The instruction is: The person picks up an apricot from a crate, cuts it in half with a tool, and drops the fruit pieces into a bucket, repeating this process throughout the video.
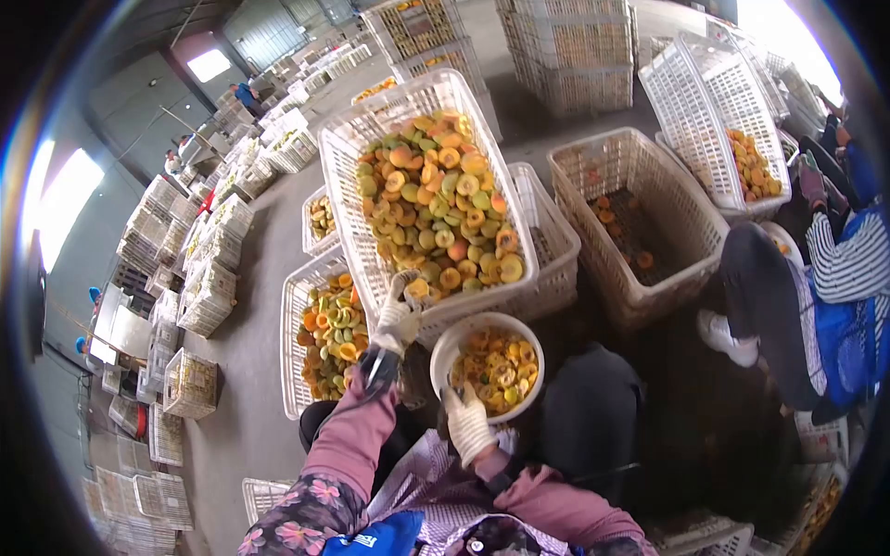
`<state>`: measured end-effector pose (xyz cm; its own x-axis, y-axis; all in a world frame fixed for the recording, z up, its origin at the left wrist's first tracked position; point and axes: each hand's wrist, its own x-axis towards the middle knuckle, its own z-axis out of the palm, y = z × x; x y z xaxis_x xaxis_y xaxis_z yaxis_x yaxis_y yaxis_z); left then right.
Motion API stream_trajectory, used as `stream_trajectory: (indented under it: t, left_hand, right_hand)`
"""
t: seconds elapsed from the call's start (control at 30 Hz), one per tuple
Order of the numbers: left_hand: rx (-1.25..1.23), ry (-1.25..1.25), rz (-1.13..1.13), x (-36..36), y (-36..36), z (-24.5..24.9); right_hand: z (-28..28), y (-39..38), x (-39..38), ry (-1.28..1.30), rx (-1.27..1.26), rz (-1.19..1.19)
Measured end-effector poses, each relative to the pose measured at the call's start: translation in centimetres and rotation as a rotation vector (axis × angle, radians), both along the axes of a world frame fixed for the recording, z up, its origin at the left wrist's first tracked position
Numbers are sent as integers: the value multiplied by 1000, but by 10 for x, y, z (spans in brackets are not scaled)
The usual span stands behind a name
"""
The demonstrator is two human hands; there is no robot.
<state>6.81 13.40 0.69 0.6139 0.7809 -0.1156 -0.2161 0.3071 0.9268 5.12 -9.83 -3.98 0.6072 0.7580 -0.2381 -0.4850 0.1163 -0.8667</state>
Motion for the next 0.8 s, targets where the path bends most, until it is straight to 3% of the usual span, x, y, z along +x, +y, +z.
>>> stream_trajectory:
  t: [0.03,0.1,0.13,0.17,0.2,0.3,0.37,0.4,0.5,0.63,0.8]
  left_hand:
    - [472,77,-90,-10,-45,11]
    - [156,-111,-171,-30,-77,-8]
    - [-214,-271,-186,-41,-100,4]
    - [-46,-211,-201,-46,-129,27]
    - [-176,-261,-163,-49,-136,25]
    - [-341,-267,-13,-53,-149,30]
    - [-468,-401,144,-57,-144,21]
    - [-328,-319,209,-57,-146,16]
    - [-246,-140,179,-62,-135,-11]
    - [-425,-174,181,-63,-137,-7]
    - [-434,-223,244,-60,-139,-10]
  right_hand:
    - [19,1,9,50,-10,-10]
    - [58,-3,18,56,38,-54]
    - [64,-4,23,97,-29,15]
    - [66,-6,23,138,-92,85]
    - [28,2,20,-250,-95,43]
    - [14,1,15,-546,-256,84]
    - [17,1,17,-576,-310,130]
    - [17,1,18,-604,-365,168]
    - [0,2,11,-664,-385,182]
    - [43,-4,11,-937,-471,250]
    - [39,-2,7,-931,-498,286]
